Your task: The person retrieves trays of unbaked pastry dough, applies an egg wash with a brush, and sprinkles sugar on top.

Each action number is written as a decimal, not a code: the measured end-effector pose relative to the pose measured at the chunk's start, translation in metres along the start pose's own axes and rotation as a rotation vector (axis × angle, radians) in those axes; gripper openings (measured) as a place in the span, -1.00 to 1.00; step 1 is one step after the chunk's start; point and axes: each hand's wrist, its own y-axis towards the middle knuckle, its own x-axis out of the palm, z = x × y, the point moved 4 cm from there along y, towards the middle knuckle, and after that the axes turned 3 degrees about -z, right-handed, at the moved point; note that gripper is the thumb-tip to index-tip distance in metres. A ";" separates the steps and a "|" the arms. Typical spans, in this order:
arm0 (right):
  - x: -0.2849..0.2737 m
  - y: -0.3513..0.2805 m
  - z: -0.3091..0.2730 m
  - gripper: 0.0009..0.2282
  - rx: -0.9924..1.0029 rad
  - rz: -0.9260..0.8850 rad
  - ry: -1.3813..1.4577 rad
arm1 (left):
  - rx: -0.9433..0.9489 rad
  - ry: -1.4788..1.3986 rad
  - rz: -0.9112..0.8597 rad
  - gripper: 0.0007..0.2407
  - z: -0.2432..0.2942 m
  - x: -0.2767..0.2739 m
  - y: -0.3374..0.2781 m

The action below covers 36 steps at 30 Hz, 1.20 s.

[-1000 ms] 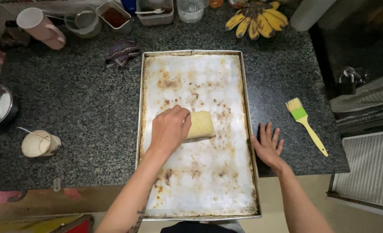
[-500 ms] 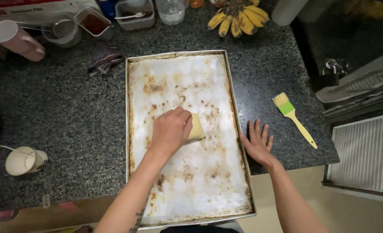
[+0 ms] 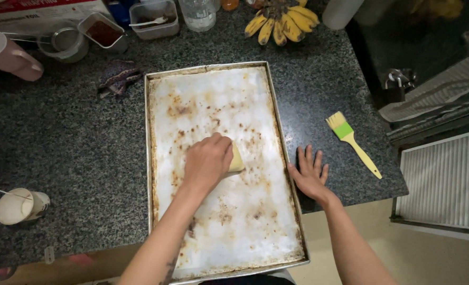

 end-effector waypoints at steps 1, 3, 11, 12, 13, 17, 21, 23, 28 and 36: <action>0.000 0.001 0.002 -0.34 -0.001 0.002 -0.004 | -0.002 -0.002 0.004 -0.87 0.001 -0.011 -0.005; 0.001 0.004 0.004 -0.36 0.009 0.001 -0.032 | -0.113 -0.104 0.140 -0.91 -0.003 -0.040 -0.018; 0.009 0.031 0.035 -0.31 -0.008 0.049 -0.050 | -0.889 -0.612 0.465 -0.89 -0.088 -0.068 -0.157; 0.013 0.040 0.041 -0.30 0.000 0.092 -0.086 | -1.086 -0.825 0.595 -0.89 -0.101 -0.062 -0.184; 0.013 0.040 0.043 -0.30 -0.030 0.073 -0.101 | -1.105 -0.809 0.628 -0.89 -0.111 -0.062 -0.204; 0.013 0.048 0.054 -0.30 -0.048 0.131 -0.105 | -1.257 -0.940 0.968 -0.91 -0.147 -0.051 -0.291; 0.004 0.025 0.024 -0.16 0.027 0.113 0.041 | -1.358 -1.023 1.123 -0.87 -0.150 -0.057 -0.344; 0.004 0.046 0.038 -0.17 0.019 0.122 -0.047 | -1.376 -1.024 1.218 -0.89 -0.168 -0.040 -0.368; 0.000 0.067 0.051 -0.19 0.075 0.131 -0.165 | -1.488 -1.103 1.341 -0.91 -0.201 -0.026 -0.392; -0.006 0.061 0.047 -0.14 0.058 0.089 -0.153 | -1.520 -1.191 1.389 -0.85 -0.234 -0.004 -0.404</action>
